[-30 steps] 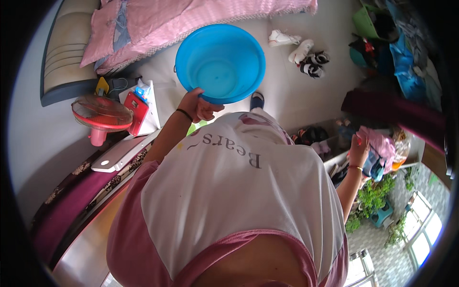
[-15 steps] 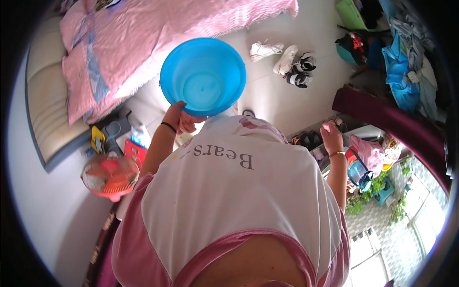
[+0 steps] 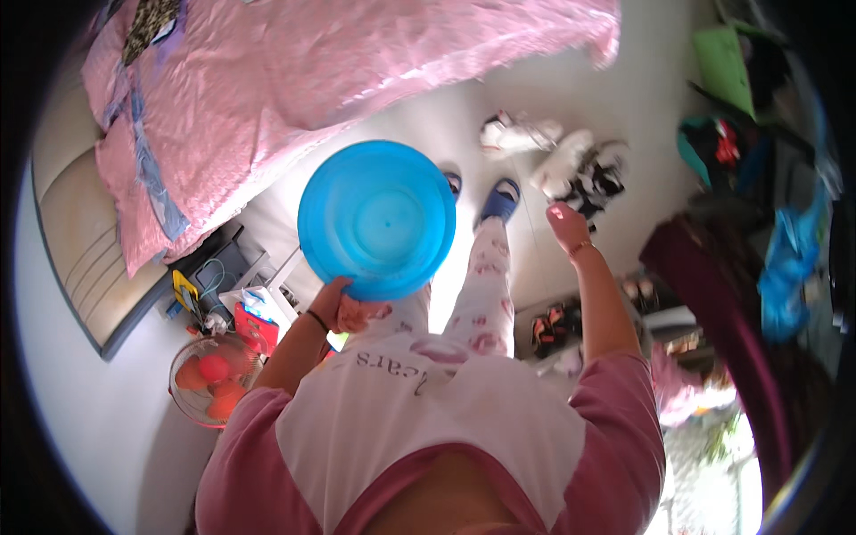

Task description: The person places clothes and a towel onto hangers, then uses a reacher tool to hang them on a high rack on a balcony before picking up shoes and a bucket.

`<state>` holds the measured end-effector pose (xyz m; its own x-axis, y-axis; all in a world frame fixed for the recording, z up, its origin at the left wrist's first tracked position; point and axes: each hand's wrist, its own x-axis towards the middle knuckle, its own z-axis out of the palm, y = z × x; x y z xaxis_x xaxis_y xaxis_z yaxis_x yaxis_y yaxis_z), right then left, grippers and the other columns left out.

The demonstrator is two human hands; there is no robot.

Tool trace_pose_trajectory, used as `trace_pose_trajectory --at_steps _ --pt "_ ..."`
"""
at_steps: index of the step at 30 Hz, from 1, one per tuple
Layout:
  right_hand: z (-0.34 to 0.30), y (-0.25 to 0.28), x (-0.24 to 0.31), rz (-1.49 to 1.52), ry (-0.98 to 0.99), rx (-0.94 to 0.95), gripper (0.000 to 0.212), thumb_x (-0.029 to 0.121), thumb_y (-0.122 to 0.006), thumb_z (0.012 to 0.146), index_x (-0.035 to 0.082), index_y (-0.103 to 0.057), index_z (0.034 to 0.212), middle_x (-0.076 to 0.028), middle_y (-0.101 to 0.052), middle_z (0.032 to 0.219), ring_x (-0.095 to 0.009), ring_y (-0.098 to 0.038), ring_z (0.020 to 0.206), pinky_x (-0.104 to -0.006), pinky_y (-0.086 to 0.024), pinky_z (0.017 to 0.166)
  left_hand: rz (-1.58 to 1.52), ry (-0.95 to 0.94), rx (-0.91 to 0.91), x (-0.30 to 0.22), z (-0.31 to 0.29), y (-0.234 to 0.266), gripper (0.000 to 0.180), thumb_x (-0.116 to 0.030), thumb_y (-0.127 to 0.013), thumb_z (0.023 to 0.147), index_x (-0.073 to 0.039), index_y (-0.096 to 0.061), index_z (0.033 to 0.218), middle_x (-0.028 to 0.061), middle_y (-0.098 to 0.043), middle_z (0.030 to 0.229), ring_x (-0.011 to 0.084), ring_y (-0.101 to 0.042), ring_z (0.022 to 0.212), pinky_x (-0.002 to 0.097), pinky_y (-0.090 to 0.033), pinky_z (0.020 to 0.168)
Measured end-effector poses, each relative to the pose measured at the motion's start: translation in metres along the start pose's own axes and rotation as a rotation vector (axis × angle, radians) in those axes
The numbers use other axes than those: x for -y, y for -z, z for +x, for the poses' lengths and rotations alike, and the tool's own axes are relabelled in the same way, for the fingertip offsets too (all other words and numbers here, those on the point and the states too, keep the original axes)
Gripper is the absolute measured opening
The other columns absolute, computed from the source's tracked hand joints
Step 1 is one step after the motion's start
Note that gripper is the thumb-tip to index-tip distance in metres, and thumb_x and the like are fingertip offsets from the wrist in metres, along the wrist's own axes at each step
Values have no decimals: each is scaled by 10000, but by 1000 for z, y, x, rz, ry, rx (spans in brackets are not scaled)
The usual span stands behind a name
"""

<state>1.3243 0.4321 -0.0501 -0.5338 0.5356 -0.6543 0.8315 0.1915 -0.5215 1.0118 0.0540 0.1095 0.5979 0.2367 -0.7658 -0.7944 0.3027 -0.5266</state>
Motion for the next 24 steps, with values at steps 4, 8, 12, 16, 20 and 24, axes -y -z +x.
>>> trace_pose_trajectory --at_steps 4,8,12,16,20,24 --pt "195 -134 -81 -293 111 52 306 313 -404 854 77 -591 908 -193 -628 918 -362 -600 884 -473 -460 766 18 -73 -204 -8 41 6 668 -446 -403 772 -9 -358 1275 181 -570 1001 142 -363 458 233 -296 373" --pt "284 -145 10 -194 32 193 301 337 -384 876 133 -555 1017 -175 -620 991 -374 -590 926 -471 -448 825 -245 -140 -349 20 76 0 555 -366 -443 795 17 -442 1197 211 -613 943 206 -508 551 262 -418 468" --pt "331 -162 6 -411 -35 418 467 455 -314 895 174 -457 1239 -152 -549 1184 -327 -528 1085 -440 -380 949 -202 -162 -488 27 107 -3 581 -373 -493 772 3 -413 1208 199 -608 890 202 -492 540 268 -404 452" --pt "305 -194 -1 -175 -202 94 416 508 -346 876 175 -535 1039 -150 -644 924 -351 -610 897 -478 -460 766 -370 -7 -156 14 106 -5 622 -379 -577 714 -16 -410 1190 155 -557 787 175 -422 502 260 -321 392" --pt "248 -189 -32 -61 -449 42 278 430 -443 871 195 -518 997 -109 -655 899 -317 -637 845 -447 -492 706 -231 -54 -360 6 112 -12 642 -364 -599 700 -29 -399 1209 168 -552 937 152 -414 517 240 -292 380" --pt "203 -191 -69 -120 -415 -82 161 275 -529 819 156 -537 927 -72 -649 829 -293 -636 775 -429 -485 639 -123 -45 -347 -7 114 -36 641 -375 -592 707 -38 -397 1216 166 -557 922 162 -415 503 252 -310 401"
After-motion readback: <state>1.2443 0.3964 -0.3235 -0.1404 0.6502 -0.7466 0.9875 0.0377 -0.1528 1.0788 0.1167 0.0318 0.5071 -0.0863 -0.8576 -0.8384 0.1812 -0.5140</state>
